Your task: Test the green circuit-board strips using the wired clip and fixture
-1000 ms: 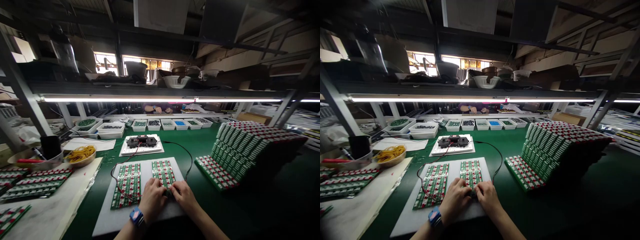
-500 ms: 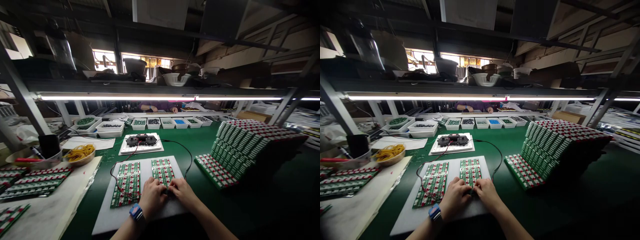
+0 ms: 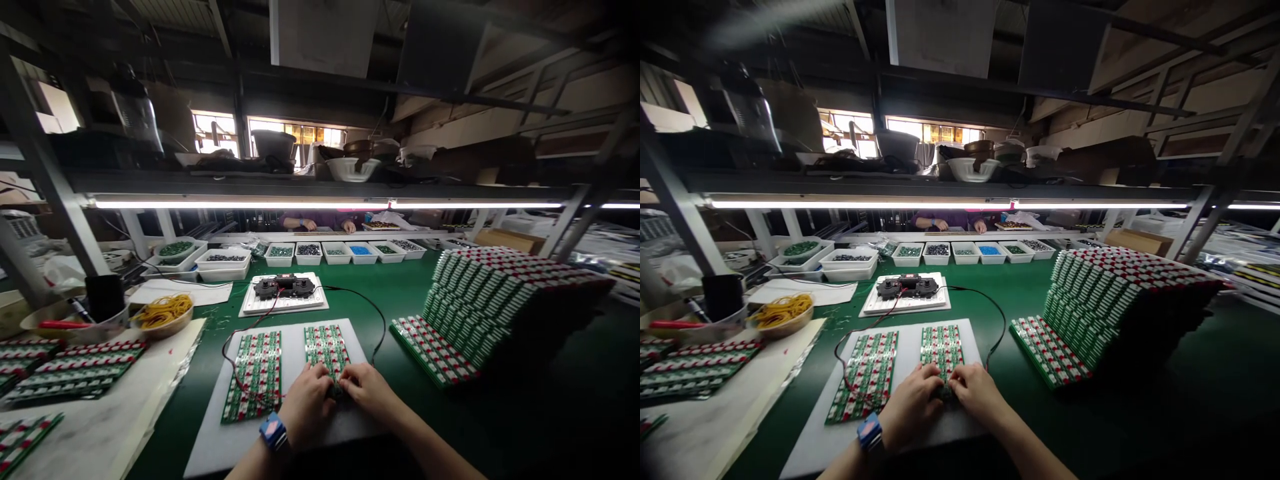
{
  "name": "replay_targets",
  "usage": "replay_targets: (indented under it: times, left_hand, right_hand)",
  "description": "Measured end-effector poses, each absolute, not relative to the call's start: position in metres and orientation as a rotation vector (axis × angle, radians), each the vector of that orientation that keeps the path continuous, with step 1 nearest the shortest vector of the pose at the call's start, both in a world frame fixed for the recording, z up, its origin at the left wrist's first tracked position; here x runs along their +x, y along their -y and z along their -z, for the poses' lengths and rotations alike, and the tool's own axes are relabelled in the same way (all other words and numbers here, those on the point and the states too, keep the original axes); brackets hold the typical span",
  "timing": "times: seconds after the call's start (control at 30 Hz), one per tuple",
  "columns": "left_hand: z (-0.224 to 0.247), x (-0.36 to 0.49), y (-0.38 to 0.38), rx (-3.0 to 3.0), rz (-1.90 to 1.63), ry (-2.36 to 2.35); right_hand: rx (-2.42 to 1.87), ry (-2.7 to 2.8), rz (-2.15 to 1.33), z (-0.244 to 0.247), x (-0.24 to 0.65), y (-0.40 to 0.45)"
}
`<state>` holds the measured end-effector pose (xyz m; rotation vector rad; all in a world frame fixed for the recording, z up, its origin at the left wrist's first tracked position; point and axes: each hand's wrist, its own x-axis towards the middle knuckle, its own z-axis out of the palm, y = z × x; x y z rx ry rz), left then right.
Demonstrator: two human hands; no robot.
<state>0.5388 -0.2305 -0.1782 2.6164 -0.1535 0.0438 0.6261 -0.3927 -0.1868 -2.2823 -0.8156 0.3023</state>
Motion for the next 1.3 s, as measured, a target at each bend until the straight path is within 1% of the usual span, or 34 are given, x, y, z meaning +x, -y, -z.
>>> replay_targets:
  times: [0.2, 0.5, 0.63, 0.87, 1.07, 1.17, 1.3]
  left_hand:
    - [0.184, 0.54, 0.233, 2.69, -0.026, 0.142]
    - [0.183, 0.54, 0.238, 2.805, 0.01, 0.119]
    - [0.175, 0.538, 0.236, 2.731, 0.05, 0.091]
    - [0.177, 0.537, 0.233, 2.73, 0.029, 0.107]
    - [0.176, 0.536, 0.235, 2.752, 0.021, 0.104]
    - [0.177, 0.536, 0.236, 2.785, 0.025, 0.109]
    - [0.178, 0.538, 0.237, 2.829, 0.024, 0.128]
  right_hand:
    - [-2.255, 0.789, -0.599, 0.174, 0.641, 0.385]
    - [-2.174, 0.808, -0.728, 0.174, 0.65, 0.383]
    - [-2.182, 0.827, -0.678, 0.175, 0.647, 0.386]
    - [-2.131, 0.856, -0.399, 0.184, 0.631, 0.393]
    - [-2.174, 0.746, -0.437, 0.186, 0.631, 0.389]
    - [-2.125, 0.773, -0.461, 0.187, 0.632, 0.39]
    - [-2.082, 0.785, -0.389, 0.19, 0.628, 0.393]
